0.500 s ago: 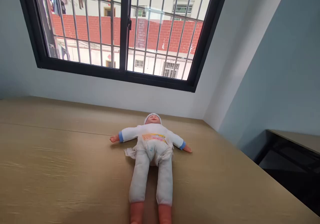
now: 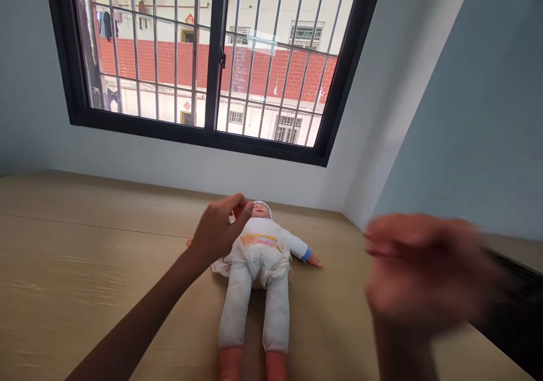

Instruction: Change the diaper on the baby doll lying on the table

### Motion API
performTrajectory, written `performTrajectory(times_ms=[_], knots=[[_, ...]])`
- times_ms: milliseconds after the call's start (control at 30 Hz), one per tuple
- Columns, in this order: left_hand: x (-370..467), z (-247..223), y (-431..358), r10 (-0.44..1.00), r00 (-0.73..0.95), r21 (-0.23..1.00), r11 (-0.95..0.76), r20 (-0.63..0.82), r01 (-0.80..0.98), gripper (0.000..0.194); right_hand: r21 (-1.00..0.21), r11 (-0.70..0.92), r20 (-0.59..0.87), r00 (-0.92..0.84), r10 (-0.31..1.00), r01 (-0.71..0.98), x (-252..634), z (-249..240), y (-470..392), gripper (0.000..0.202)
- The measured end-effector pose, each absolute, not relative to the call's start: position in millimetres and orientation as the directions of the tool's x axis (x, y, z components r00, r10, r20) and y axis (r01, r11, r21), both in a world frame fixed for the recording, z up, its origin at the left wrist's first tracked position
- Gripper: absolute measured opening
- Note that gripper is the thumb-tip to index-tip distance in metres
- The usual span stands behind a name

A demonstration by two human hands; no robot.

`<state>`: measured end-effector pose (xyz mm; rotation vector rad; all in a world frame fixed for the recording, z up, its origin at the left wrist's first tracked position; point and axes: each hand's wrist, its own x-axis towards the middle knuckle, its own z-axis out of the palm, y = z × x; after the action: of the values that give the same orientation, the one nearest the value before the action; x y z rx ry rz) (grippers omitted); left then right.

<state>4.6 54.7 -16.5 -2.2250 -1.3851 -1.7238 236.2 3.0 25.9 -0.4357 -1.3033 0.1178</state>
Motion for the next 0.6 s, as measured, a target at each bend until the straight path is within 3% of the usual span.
performTrajectory(times_ms=[33, 67, 100, 167, 300, 600], knots=[[4, -28, 74, 0.792, 0.04, 0.612, -0.502, 0.609, 0.611, 0.029, -0.421, 0.898, 0.885, 0.278, 0.374, 0.129, 232, 20, 15, 0.032], [3, -41, 91, 0.899, 0.048, 0.711, -0.376, 0.435, 0.595, 0.028, -0.532, 0.838, 0.839, 0.21, 0.502, 0.122, 226, 10, 32, 0.032], [1, -55, 105, 0.932, 0.06, 0.746, -0.324, 0.358, 0.582, 0.027, -0.653, 0.744, 0.757, 0.113, 0.644, 0.142, 220, -4, 52, 0.032], [-4, -80, 123, 0.964, 0.07, 0.791, -0.252, 0.258, 0.557, 0.031, -0.776, 0.591, 0.597, -0.048, 0.801, 0.22, 211, -40, 92, 0.029], [-12, -108, 136, 0.981, 0.169, 0.882, -0.16, 0.093, 0.443, 0.043, -0.729, 0.512, 0.473, -0.206, 0.857, 0.455, 212, -107, 145, 0.022], [-27, -116, 148, 0.958, 0.277, 0.989, 0.04, -0.079, 0.144, 0.063, -0.731, 0.465, 0.426, -0.199, 0.883, 0.499, 230, -129, 170, 0.025]])
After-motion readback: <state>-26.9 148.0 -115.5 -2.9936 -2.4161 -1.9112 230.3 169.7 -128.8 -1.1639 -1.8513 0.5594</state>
